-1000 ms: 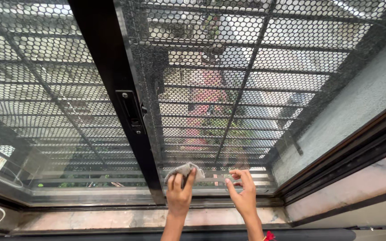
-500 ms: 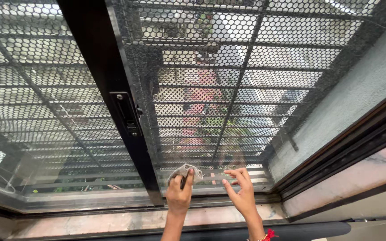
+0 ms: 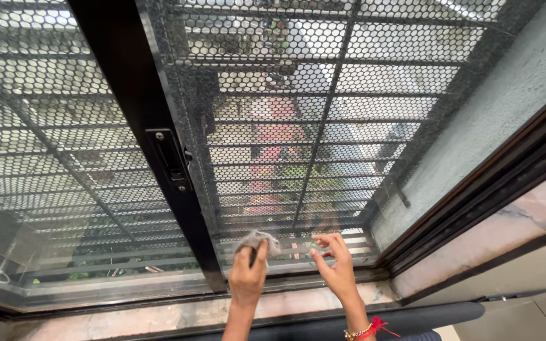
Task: The person cleans a window with a metal mesh screen using a cloth. They wipe the glass and the frame in various sections, moving the cloth back and forth to remove dirt.
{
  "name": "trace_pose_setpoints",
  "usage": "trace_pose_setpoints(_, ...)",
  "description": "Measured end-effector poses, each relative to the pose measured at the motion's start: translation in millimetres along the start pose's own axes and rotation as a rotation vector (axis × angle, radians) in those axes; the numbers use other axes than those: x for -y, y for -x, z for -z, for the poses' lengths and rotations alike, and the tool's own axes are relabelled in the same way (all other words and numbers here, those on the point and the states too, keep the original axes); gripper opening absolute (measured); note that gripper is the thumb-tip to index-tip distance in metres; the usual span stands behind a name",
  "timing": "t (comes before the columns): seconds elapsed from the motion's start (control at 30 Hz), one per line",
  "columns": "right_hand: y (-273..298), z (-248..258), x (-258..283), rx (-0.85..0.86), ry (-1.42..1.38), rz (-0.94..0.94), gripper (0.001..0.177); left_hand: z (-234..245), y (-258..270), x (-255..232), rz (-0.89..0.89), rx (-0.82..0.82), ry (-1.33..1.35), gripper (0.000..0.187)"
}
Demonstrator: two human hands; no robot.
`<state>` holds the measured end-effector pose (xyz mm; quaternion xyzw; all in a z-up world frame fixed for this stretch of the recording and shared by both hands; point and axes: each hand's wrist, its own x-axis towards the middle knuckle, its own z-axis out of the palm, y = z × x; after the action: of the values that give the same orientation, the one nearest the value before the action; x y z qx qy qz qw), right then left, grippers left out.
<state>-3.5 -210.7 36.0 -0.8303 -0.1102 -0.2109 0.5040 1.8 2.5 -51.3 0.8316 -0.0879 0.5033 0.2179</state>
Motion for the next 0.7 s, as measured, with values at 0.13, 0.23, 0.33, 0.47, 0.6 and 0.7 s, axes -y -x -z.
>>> trace_pose_setpoints(0.13,1.0,10.3,-1.5,-0.038,-0.015,-0.012,0.030,-6.2,-13.4,3.0,0.112,-0.151,0.068,0.046)
trace_pose_setpoints(0.23,-0.6,15.7,-9.8,-0.112,-0.004,-0.018,0.029,-34.2,-16.2,-21.4,0.265,-0.140,0.229,0.042)
trace_pose_setpoints(0.33,2.3,11.3,-19.6,-0.164,-0.011,-0.033,0.026,-49.3,-11.9,-65.9,0.111,-0.032,0.228,0.048)
trace_pose_setpoints(0.47,5.0,12.5,-23.5,-0.152,-0.040,-0.044,0.027,-42.2,-8.0,-64.0,0.015,0.098,0.117,0.053)
trace_pose_setpoints(0.6,5.7,28.6,-32.0,-0.193,-0.016,-0.086,0.027,-33.4,1.3,-12.9,0.334,-0.025,0.026,0.049)
trace_pose_setpoints(0.7,5.6,31.6,-36.5,-0.196,-0.042,-0.071,0.028,-35.6,-1.4,-30.6,0.299,-0.164,0.048,0.060)
